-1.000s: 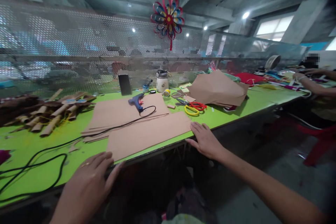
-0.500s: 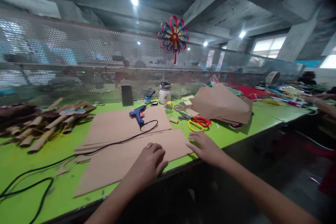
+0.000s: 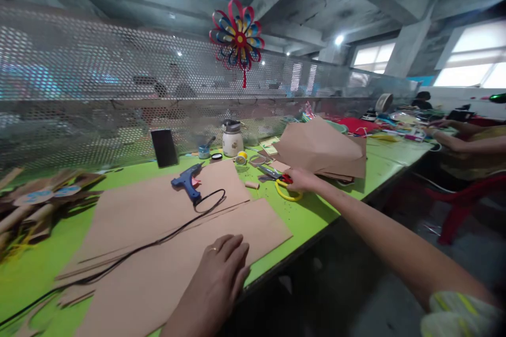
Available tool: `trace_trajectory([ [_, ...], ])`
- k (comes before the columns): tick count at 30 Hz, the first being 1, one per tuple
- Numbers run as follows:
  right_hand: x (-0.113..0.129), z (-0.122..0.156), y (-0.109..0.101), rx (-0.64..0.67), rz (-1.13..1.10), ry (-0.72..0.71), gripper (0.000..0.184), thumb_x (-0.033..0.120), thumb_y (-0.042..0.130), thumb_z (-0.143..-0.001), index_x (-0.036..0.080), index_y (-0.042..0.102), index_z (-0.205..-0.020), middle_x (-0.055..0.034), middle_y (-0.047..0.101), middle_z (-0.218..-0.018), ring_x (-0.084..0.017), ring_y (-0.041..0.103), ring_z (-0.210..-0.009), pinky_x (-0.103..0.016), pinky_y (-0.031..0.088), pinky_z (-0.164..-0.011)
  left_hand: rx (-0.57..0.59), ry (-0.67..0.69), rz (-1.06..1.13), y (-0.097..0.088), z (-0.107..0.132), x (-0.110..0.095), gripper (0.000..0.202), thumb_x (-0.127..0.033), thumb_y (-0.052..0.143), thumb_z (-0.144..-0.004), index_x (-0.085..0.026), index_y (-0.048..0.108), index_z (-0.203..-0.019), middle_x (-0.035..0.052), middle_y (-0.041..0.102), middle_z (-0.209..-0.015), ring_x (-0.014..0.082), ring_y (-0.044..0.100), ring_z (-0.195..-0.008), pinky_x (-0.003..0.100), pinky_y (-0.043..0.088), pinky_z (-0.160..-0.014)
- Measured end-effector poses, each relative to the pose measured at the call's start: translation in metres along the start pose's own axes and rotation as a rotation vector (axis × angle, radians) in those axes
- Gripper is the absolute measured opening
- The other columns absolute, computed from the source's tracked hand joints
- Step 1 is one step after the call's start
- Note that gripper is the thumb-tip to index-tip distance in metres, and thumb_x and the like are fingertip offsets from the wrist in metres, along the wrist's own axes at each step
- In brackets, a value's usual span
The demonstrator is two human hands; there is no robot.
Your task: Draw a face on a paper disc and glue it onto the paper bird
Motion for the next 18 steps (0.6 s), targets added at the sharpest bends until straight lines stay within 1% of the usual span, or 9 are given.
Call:
trace_trajectory([
  [2, 0.001, -0.004, 0.004, 0.026, -0.019, -0.004, 0.031, 0.031, 0.057, -0.093, 0.017, 0.057, -0.12, -0.009, 0.059, -0.12, -0.021, 0.062, -0.099, -0.041, 0.053, -0.083, 0.031, -0.004, 0.015, -0.004, -0.002, -0.002, 0.027, -0.026, 0.048, -0.095, -0.021, 0.055, -0.12, 0.0092, 0.059, -0.124, 0.0287, 0.05, -0.113, 0.046, 0.045, -0.092],
  [4, 0.003, -0.008, 0.004, 0.031, -0.042, -0.006, 0.031, 0.031, 0.057, -0.093, 0.017, 0.057, -0.12, -0.0088, 0.06, -0.119, -0.021, 0.062, -0.098, -0.041, 0.054, -0.082, 0.09, -0.019, 0.033, -0.009, -0.007, -0.004, 0.023, -0.025, 0.047, -0.094, -0.021, 0.056, -0.115, 0.0094, 0.058, -0.121, 0.0287, 0.05, -0.109, 0.045, 0.045, -0.088],
  [7, -0.001, -0.013, -0.008, -0.024, -0.064, -0.004, 0.031, 0.032, 0.056, -0.093, 0.018, 0.057, -0.121, -0.009, 0.059, -0.122, -0.021, 0.061, -0.101, -0.041, 0.053, -0.084, 0.207, -0.042, 0.056, -0.017, -0.019, -0.008, 0.013, -0.025, 0.049, -0.092, -0.022, 0.059, -0.101, 0.0077, 0.059, -0.108, 0.027, 0.051, -0.097, 0.042, 0.044, -0.08],
  [9, -0.007, -0.016, -0.021, -0.067, -0.073, -0.013, 0.031, 0.032, 0.056, -0.093, 0.018, 0.056, -0.121, -0.0092, 0.058, -0.123, -0.022, 0.061, -0.102, -0.042, 0.053, -0.085, 0.252, -0.048, 0.074, -0.019, -0.027, -0.009, 0.01, -0.026, 0.051, -0.092, -0.021, 0.059, -0.089, 0.0063, 0.058, -0.097, 0.0254, 0.051, -0.09, 0.04, 0.043, -0.077],
  [11, -0.015, -0.022, -0.033, -0.092, -0.076, -0.015, 0.031, 0.032, 0.057, -0.093, 0.017, 0.057, -0.121, -0.009, 0.059, -0.122, -0.022, 0.061, -0.102, -0.042, 0.053, -0.085, 0.247, -0.073, 0.082, -0.018, -0.035, -0.008, 0.019, -0.027, 0.046, -0.094, -0.02, 0.057, -0.081, 0.0065, 0.056, -0.09, 0.0244, 0.049, -0.087, 0.039, 0.041, -0.076],
  [14, -0.03, -0.029, -0.045, -0.139, -0.053, 0.038, 0.031, 0.032, 0.056, -0.093, 0.017, 0.057, -0.12, -0.0092, 0.059, -0.122, -0.022, 0.061, -0.101, -0.042, 0.053, -0.085, 0.204, -0.121, 0.048, -0.01, -0.041, -0.005, 0.028, -0.026, 0.037, -0.098, -0.018, 0.057, -0.08, 0.0092, 0.053, -0.089, 0.0247, 0.047, -0.085, 0.039, 0.04, -0.076],
  [16, -0.036, -0.029, -0.043, -0.166, -0.027, 0.065, 0.031, 0.032, 0.056, -0.093, 0.017, 0.057, -0.12, -0.009, 0.058, -0.122, -0.022, 0.061, -0.102, -0.042, 0.053, -0.085, 0.183, -0.126, 0.028, -0.004, -0.041, -0.005, 0.026, -0.025, 0.038, -0.098, -0.016, 0.058, -0.084, 0.0109, 0.053, -0.092, 0.0258, 0.046, -0.086, 0.04, 0.039, -0.076],
  [18, -0.034, -0.025, -0.034, -0.16, 0.0, 0.051, 0.031, 0.033, 0.056, -0.093, 0.017, 0.058, -0.119, -0.0081, 0.059, -0.121, -0.023, 0.061, -0.101, -0.042, 0.053, -0.084, 0.176, -0.12, 0.038, 0.0, -0.04, -0.004, 0.022, -0.024, 0.039, -0.097, -0.016, 0.058, -0.088, 0.0112, 0.053, -0.095, 0.0264, 0.045, -0.088, 0.041, 0.039, -0.077],
])
Point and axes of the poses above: each hand's wrist, its own z-axis away from the middle knuckle, its own y-axis out of the palm, x = y × z, the point moved 5 cm from there along -z, towards the middle knuckle
